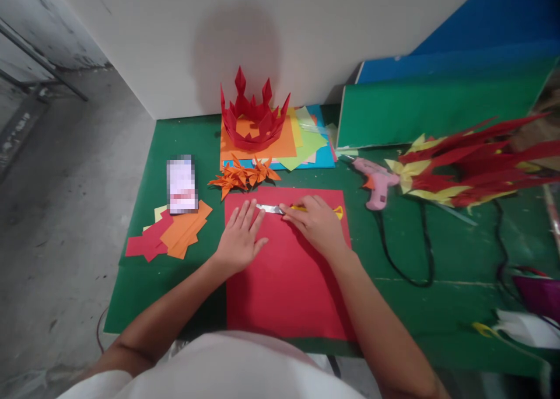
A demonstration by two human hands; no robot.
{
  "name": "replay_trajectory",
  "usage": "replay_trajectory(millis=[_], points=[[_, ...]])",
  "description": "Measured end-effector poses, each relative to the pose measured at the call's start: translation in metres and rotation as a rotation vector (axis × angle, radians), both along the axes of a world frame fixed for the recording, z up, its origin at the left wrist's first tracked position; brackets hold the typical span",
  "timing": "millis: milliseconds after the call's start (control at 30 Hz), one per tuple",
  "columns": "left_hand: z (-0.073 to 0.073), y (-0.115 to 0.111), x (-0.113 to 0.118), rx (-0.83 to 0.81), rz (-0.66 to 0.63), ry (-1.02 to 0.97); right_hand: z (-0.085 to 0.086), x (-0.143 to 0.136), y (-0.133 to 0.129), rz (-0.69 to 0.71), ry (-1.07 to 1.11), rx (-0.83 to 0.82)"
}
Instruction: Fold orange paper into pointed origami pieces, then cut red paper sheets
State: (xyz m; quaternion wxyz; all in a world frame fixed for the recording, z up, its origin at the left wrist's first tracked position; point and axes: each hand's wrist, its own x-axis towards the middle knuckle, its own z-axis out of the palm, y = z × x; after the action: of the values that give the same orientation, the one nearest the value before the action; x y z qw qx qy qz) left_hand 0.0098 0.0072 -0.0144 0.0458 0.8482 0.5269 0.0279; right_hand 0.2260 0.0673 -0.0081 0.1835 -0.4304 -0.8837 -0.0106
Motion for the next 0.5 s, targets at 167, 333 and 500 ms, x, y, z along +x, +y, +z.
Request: replay_trajectory(millis=[167,333,500], points=[[0.000,0.000,-0.001,0.011,-0.009,-0.006,0.000,-0.014,0.007,-0.014,-0.004,0.016],[0.003,-0.001,-0.001,-0.016,-0.013,0.000,-0.001,-0.006,0.010,-0.002,0.025,-0.019],[0.008,-0.001,0.000,-0.044,0.011,-0.014,-0.001,0.030,0.014,-0.079,0.051,-0.001]])
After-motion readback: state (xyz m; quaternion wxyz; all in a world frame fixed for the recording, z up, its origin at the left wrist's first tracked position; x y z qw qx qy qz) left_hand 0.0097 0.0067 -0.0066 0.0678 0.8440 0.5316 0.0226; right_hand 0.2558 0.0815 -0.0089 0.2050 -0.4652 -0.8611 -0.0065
